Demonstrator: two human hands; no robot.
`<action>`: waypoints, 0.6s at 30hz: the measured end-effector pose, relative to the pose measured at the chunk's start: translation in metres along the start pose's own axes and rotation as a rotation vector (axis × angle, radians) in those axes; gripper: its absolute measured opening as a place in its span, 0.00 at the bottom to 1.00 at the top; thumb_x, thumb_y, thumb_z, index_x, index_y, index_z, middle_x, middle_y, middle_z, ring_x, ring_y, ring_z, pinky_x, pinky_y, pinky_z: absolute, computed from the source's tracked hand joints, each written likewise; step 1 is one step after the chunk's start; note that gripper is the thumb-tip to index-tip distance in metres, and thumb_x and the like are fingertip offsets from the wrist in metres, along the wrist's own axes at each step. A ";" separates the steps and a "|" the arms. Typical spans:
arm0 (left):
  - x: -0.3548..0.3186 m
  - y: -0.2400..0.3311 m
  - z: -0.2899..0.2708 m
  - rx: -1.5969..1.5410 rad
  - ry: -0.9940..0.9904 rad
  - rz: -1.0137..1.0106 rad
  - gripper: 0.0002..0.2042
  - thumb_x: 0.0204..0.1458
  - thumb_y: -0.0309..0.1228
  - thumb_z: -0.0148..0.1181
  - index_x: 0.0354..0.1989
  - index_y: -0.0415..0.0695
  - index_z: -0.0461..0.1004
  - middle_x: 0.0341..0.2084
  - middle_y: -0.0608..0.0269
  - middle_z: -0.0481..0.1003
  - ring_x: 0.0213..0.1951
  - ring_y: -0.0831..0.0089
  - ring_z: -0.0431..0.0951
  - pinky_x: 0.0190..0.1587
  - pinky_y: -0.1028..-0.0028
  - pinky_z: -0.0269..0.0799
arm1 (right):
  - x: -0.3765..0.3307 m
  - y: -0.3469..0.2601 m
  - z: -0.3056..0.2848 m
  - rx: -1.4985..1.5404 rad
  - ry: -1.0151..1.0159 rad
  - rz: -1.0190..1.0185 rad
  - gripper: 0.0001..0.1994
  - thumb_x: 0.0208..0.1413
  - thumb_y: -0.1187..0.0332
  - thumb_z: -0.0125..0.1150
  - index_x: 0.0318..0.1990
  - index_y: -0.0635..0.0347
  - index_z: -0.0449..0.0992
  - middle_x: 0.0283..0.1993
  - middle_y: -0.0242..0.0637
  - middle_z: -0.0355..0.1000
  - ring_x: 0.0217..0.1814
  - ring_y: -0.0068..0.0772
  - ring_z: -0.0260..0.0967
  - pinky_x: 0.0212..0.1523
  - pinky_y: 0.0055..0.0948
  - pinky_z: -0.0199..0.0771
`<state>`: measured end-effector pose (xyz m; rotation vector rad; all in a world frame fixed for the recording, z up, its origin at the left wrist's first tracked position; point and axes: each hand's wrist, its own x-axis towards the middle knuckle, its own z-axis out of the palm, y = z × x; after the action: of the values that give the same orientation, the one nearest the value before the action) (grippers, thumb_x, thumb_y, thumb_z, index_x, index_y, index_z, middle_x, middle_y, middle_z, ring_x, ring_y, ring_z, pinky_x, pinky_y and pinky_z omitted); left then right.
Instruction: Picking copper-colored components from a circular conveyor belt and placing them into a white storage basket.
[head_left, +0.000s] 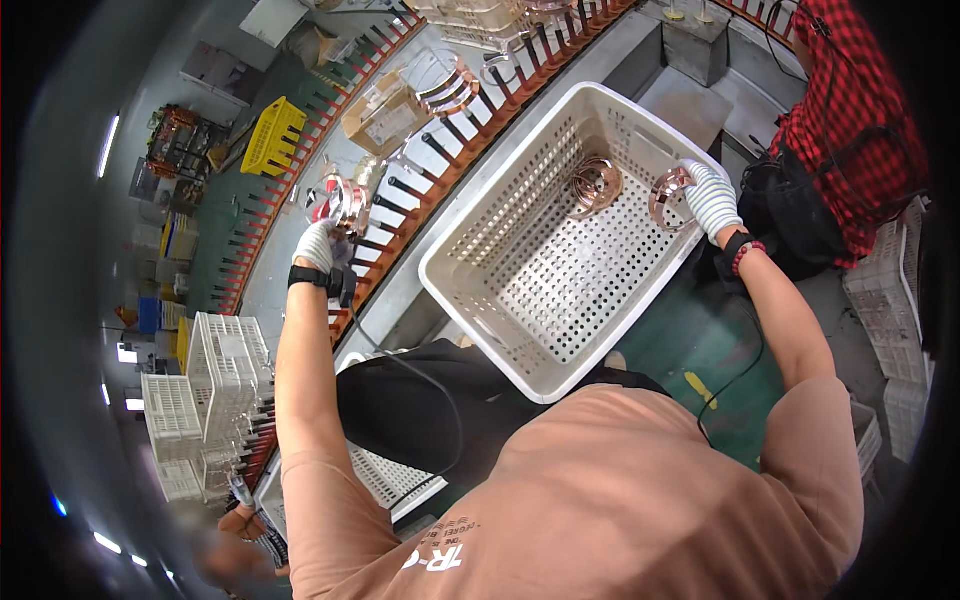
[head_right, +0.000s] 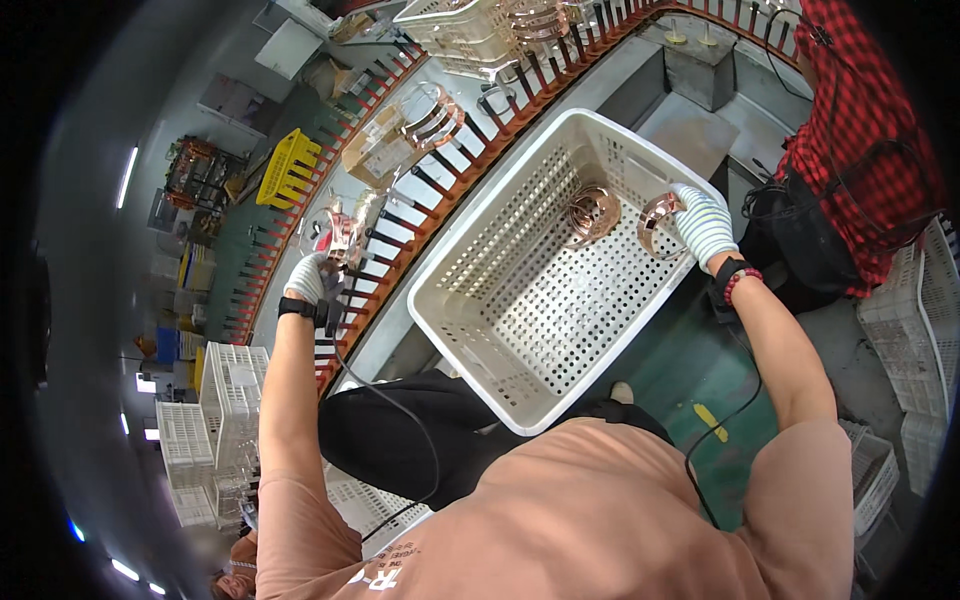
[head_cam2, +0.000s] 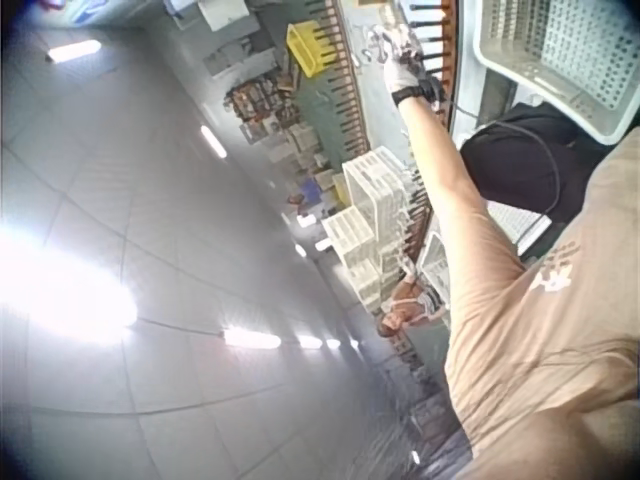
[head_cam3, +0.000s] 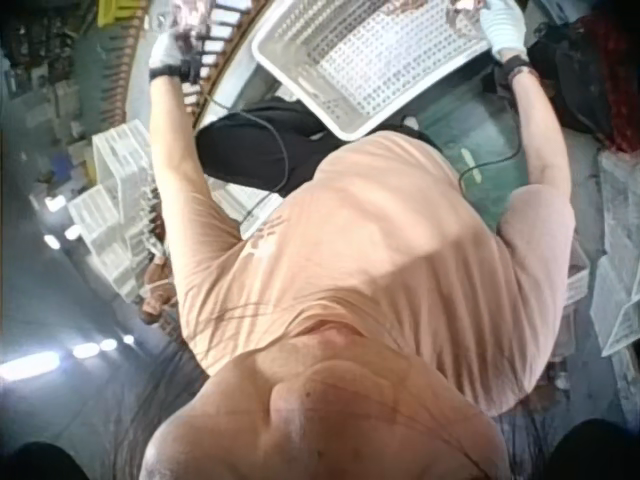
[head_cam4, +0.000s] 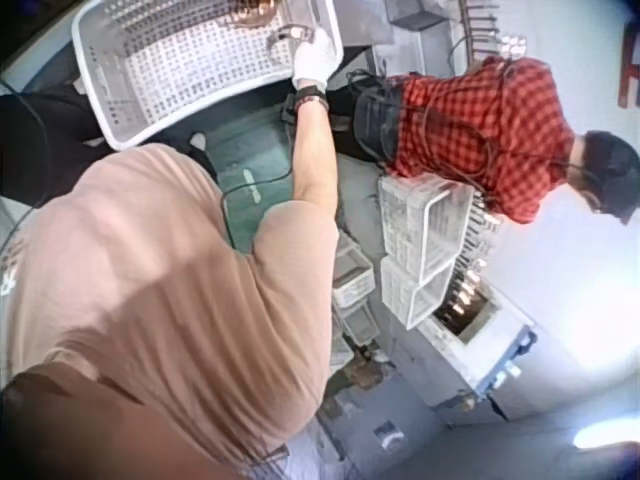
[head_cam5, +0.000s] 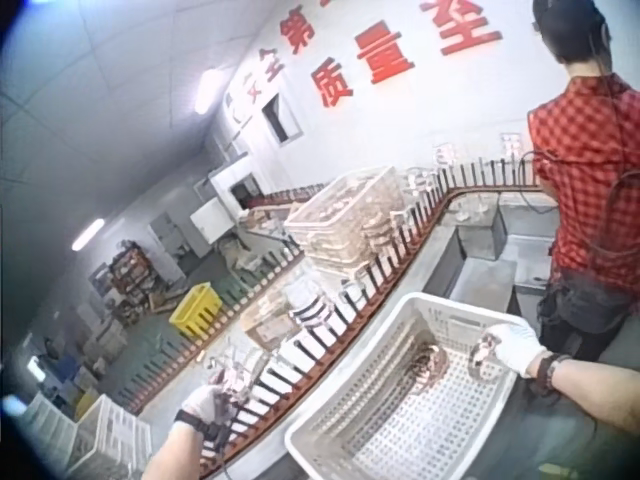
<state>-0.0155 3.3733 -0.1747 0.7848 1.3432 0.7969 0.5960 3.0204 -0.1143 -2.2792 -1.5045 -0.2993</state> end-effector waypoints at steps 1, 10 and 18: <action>0.001 -0.003 -0.018 0.120 0.021 0.050 0.06 0.52 0.36 0.62 0.29 0.48 0.76 0.22 0.65 0.73 0.22 0.67 0.72 0.28 0.63 0.73 | 0.001 -0.008 -0.003 0.021 -0.002 -0.002 0.15 0.60 0.66 0.62 0.54 0.57 0.79 0.52 0.48 0.79 0.56 0.52 0.75 0.56 0.42 0.74; -0.140 0.070 0.071 0.295 0.155 0.978 0.09 0.63 0.31 0.56 0.46 0.42 0.78 0.30 0.70 0.75 0.22 0.84 0.66 0.24 0.79 0.68 | -0.001 0.004 -0.001 0.041 0.033 0.068 0.17 0.59 0.68 0.61 0.56 0.56 0.79 0.54 0.46 0.79 0.57 0.51 0.76 0.58 0.42 0.74; 0.031 0.137 0.162 1.309 0.140 0.951 0.12 0.62 0.31 0.51 0.43 0.41 0.81 0.38 0.47 0.83 0.44 0.54 0.84 0.46 0.61 0.78 | 0.009 0.009 0.012 0.012 0.100 -0.008 0.16 0.57 0.67 0.62 0.53 0.60 0.79 0.50 0.48 0.79 0.53 0.53 0.76 0.56 0.44 0.75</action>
<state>0.1417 3.4663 -0.0630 2.5534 1.5291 0.5780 0.6075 3.0301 -0.1238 -2.2151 -1.4624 -0.3990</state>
